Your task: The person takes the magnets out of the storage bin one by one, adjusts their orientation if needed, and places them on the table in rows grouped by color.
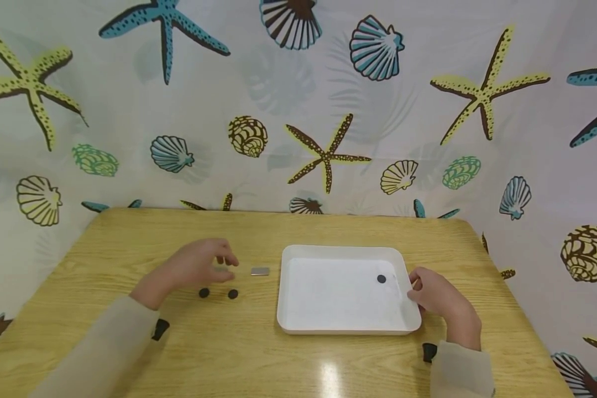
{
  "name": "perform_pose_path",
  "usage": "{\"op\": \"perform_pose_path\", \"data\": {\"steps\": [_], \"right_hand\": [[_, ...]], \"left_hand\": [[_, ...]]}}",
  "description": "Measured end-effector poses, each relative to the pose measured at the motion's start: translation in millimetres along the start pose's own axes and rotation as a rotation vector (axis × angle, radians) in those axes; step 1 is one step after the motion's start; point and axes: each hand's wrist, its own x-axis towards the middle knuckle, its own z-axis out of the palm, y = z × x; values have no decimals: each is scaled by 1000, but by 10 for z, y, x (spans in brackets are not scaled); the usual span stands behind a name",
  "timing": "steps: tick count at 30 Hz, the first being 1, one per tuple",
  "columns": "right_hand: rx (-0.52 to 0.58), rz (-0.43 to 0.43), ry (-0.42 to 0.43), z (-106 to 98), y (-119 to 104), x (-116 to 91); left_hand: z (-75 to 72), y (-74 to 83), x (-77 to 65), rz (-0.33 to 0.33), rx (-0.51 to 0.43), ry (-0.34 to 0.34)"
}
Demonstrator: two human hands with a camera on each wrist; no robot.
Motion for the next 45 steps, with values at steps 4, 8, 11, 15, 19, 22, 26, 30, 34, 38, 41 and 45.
{"op": "perform_pose_path", "data": {"steps": [4, 8, 11, 15, 19, 22, 26, 30, 34, 38, 41, 45], "right_hand": [[4, 7, -2, -5, 10, -8], [15, 8, -5, -1, 21, -15], [24, 12, -7, 2, 29, -16], [27, 24, -9, 3, 39, -10], [18, 30, -5, 7, 43, -1], [12, 32, 0, 12, 45, 6], [10, 36, 4, 15, 45, 14], [3, 34, 8, 8, 40, 22], [8, 31, 7, -10, 32, 30], [15, 31, 8, -17, 35, 37], [21, 29, 11, -11, 40, 37], [26, 19, 14, -11, 47, 33]], "left_hand": [[6, 66, 74, 39, 27, 15], [16, 161, 172, 82, 56, 47], [13, 262, 255, 98, 70, 62], [-17, 438, 373, 117, 73, 57], [-47, 631, 497, 157, 71, 53], [-51, 770, 592, 180, 71, 45], [-28, 934, 731, 197, 61, 30], [1, 1076, 872, 213, 60, 22], [16, 1214, 983, 228, 72, 25], [59, 1326, 1088, 232, 64, 14], [112, 1397, 1164, 233, 58, 0], [181, 1496, 1270, 227, 39, -24]]}}
